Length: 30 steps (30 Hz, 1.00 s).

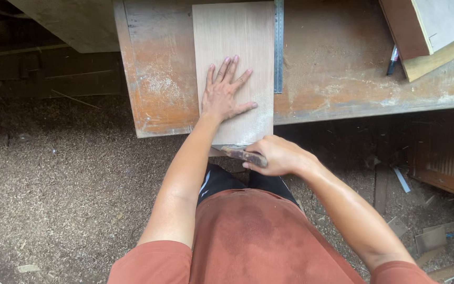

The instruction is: The person smooths the edges of a rectangular wooden board using a hand plane. They hold the board steady with one hand while pushing the plane along the edges to remove material and create a smooth finish.

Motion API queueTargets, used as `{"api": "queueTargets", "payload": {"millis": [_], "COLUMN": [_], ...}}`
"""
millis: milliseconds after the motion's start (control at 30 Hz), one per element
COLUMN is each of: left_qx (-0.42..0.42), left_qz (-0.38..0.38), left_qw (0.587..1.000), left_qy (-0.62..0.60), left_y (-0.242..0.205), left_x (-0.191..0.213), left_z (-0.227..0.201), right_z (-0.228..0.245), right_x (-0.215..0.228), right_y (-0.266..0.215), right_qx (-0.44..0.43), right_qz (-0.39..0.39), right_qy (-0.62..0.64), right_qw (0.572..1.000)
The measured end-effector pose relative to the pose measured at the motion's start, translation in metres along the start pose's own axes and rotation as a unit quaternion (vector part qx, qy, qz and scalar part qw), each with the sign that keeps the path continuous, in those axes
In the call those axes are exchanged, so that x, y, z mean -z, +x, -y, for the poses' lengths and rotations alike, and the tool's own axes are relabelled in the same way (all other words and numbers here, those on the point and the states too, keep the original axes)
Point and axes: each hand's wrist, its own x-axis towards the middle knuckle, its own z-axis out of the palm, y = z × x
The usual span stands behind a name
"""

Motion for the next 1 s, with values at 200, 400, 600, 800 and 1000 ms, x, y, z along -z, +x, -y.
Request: {"api": "queueTargets", "payload": {"millis": [200, 400, 600, 800, 1000], "left_qx": [-0.025, 0.011, 0.005, 0.019, 0.035], "left_qz": [-0.022, 0.012, -0.008, -0.019, -0.061], "left_qw": [0.999, 1.000, 1.000, 1.000, 0.997], "left_qy": [0.014, 0.025, 0.026, 0.012, -0.015], "left_y": [0.004, 0.007, 0.010, 0.008, 0.001], "left_x": [-0.003, -0.001, -0.004, -0.011, -0.016], "left_z": [0.003, -0.003, 0.000, -0.001, -0.008], "right_z": [0.001, -0.005, -0.006, -0.017, -0.031], "right_x": [0.051, 0.072, 0.062, 0.067, 0.071], "right_y": [-0.081, -0.074, -0.081, -0.080, -0.089], "right_qx": [0.013, -0.034, -0.036, -0.005, 0.064], "right_qz": [-0.021, 0.005, 0.014, 0.021, 0.014], "right_qy": [0.012, 0.010, 0.017, 0.021, -0.001], "right_qw": [1.000, 0.999, 0.999, 1.000, 0.998]}}
